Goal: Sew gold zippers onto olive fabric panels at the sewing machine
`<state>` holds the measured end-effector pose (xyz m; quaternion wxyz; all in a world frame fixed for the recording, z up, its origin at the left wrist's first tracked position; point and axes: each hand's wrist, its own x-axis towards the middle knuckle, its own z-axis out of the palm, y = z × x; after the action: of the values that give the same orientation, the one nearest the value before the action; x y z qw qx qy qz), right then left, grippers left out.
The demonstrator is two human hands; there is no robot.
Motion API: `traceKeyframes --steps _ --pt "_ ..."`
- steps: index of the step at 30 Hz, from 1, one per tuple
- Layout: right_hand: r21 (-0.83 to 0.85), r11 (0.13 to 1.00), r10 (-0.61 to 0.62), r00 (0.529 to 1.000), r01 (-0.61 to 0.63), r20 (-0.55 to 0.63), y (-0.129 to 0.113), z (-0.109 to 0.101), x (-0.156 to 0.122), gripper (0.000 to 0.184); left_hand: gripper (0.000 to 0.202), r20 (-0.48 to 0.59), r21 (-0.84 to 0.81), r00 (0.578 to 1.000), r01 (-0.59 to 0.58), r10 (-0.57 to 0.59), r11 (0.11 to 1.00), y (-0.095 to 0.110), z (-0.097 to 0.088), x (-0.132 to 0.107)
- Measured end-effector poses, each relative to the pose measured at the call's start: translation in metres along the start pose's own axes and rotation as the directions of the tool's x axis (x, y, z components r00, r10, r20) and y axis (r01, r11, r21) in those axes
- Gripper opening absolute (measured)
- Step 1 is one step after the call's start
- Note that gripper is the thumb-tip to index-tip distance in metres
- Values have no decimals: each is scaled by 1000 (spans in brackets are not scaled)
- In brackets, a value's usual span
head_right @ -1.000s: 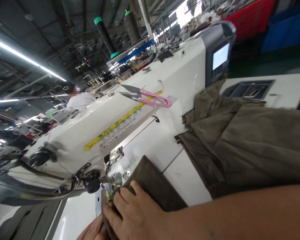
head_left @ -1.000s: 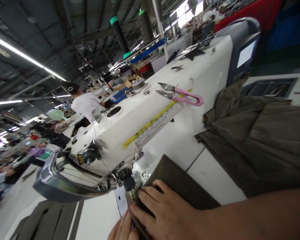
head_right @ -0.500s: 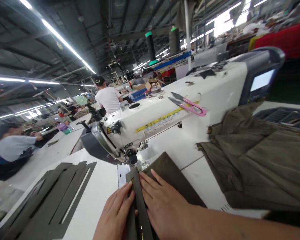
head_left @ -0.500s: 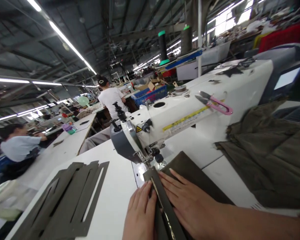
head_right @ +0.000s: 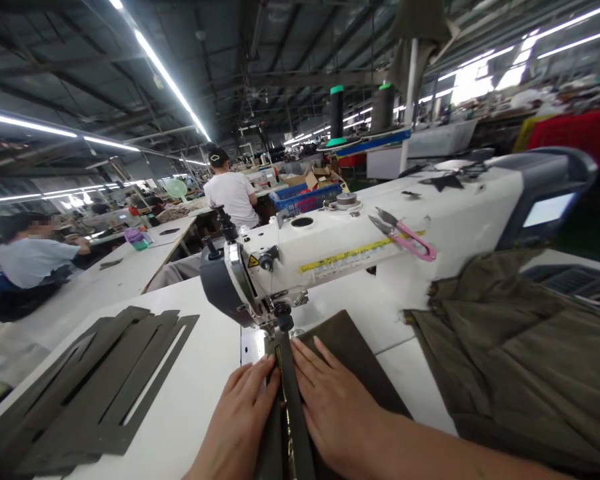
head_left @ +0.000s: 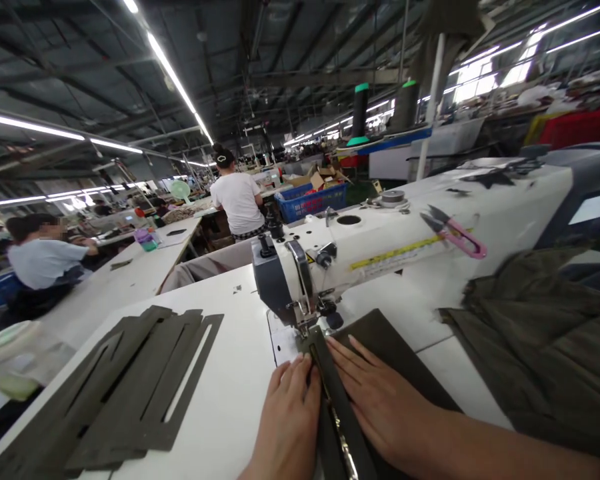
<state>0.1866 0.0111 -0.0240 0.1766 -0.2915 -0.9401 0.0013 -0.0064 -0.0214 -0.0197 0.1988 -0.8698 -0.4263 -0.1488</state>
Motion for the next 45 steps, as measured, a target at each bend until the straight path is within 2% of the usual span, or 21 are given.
traceKeyframes --steps 5,13,20,28,39,45 --pt "-5 1000 -25 999 24 -32 14 4 6 57 34 -47 2 999 24 -24 1000 -5 7 14" --pt "-13 999 -52 998 52 25 15 -4 13 57 33 -96 25 995 -29 31 999 -10 12 10" --pt "40 998 -45 999 45 13 17 -4 11 56 30 -79 42 997 -20 23 999 -9 15 12" --pt "40 999 -30 994 26 106 16 -10 14 52 34 -72 84 997 -23 29 996 -6 14 11" --pt "73 997 -29 998 25 55 19 -5 10 58 34 -10 59 999 31 -31 998 1 12 13" --pt "86 996 -32 998 26 60 20 -3 10 56 35 -21 50 1000 22 -21 999 -1 17 13"
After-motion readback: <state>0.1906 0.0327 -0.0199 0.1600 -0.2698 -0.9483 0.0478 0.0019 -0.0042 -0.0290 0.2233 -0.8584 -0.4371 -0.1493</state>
